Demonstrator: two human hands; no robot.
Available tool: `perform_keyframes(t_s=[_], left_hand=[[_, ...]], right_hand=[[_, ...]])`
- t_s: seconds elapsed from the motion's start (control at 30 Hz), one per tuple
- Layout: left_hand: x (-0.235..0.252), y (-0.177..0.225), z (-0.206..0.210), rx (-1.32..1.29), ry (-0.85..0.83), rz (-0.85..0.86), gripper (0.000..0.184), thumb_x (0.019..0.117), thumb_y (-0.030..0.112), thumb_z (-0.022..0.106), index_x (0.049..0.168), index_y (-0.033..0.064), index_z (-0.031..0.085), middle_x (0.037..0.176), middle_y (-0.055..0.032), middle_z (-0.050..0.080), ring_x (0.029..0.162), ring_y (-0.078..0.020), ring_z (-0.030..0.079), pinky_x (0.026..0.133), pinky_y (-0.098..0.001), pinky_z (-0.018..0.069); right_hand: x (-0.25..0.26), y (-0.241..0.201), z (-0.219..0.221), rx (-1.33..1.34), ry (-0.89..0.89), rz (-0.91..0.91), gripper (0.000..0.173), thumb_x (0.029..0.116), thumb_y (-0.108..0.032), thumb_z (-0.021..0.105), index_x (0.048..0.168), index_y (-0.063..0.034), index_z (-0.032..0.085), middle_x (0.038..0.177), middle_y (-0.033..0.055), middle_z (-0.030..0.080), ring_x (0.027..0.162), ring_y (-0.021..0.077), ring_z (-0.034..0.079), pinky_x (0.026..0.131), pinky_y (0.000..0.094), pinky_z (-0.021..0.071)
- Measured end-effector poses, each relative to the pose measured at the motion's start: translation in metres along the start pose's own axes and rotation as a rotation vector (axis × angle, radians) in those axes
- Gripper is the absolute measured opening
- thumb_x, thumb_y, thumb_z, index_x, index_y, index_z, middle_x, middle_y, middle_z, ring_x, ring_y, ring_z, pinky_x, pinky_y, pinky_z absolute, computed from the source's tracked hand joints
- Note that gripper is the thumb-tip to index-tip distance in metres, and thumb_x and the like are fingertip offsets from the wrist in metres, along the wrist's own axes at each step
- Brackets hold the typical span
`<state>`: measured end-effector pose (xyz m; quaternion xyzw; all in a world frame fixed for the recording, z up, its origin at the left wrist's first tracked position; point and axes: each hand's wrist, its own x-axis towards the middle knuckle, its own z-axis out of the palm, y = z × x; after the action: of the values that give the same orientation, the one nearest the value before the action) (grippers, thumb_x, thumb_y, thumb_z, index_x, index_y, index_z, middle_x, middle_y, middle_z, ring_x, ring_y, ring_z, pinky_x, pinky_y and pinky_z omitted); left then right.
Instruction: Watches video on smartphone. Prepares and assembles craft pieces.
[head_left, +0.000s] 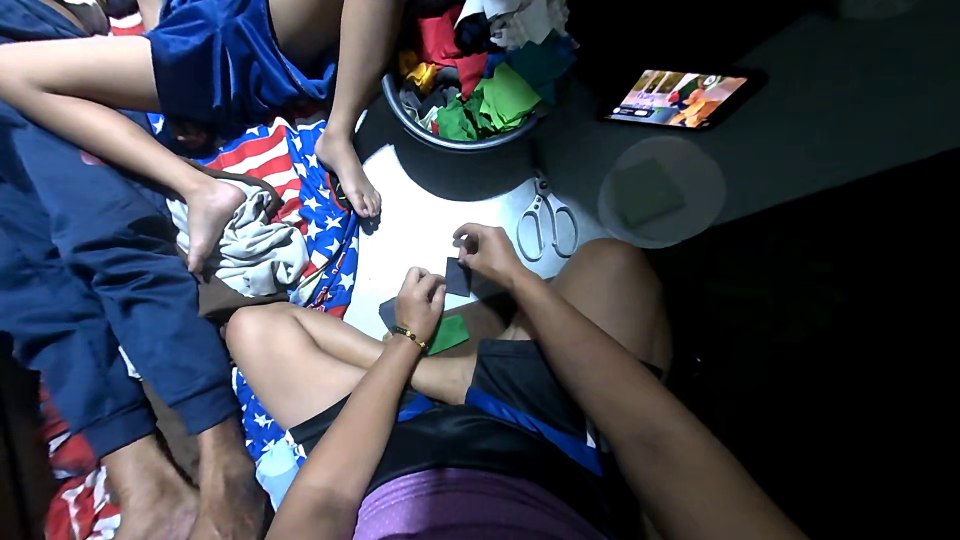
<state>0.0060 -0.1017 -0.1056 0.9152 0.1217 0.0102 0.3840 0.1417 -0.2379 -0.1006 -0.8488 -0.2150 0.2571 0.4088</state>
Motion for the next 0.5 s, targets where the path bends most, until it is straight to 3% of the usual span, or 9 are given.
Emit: perform_keyframes(t_s=[0.13, 0.27, 0.5], left_hand=[[0.0029, 0.0055, 0.0008, 0.052, -0.081, -0.021, 0.023, 0.0942, 0.013, 0.074, 0.114, 0.0031, 0.076, 0.11, -0.0214, 0.067, 0.098, -0.0347, 0.068, 0.087, -0.0502, 0.0575], [0.0033, 0.0037, -0.0002, 0.008, -0.082, -0.047, 0.027, 0.0921, 0.013, 0.076, 0.116, 0.0004, 0.074, 0.112, -0.0216, 0.067, 0.1, -0.0344, 0.069, 0.089, -0.0505, 0.0573], [0.0031, -0.001, -0.002, -0.191, 0.074, -0.178, 0.02, 0.0914, -0.002, 0.066, 0.111, -0.0046, 0.07, 0.106, -0.0193, 0.064, 0.086, -0.024, 0.064, 0.079, -0.037, 0.0561]], right_hand=[[-0.0005, -0.0003, 0.0, 0.017, 0.008, 0.008, 0.031, 0.089, 0.006, 0.066, 0.12, 0.0024, 0.068, 0.095, 0.0174, 0.073, 0.082, 0.0315, 0.071, 0.08, 0.0544, 0.0565], [-0.0003, 0.0001, 0.0007, 0.017, 0.014, 0.004, 0.031, 0.0892, 0.005, 0.065, 0.12, 0.0027, 0.068, 0.094, 0.0176, 0.073, 0.082, 0.0314, 0.071, 0.079, 0.0541, 0.0564], [-0.0009, -0.0019, -0.0002, 0.003, 0.012, 0.011, 0.032, 0.0888, 0.004, 0.066, 0.12, 0.0015, 0.069, 0.094, 0.017, 0.074, 0.084, 0.0326, 0.071, 0.081, 0.0557, 0.0562]])
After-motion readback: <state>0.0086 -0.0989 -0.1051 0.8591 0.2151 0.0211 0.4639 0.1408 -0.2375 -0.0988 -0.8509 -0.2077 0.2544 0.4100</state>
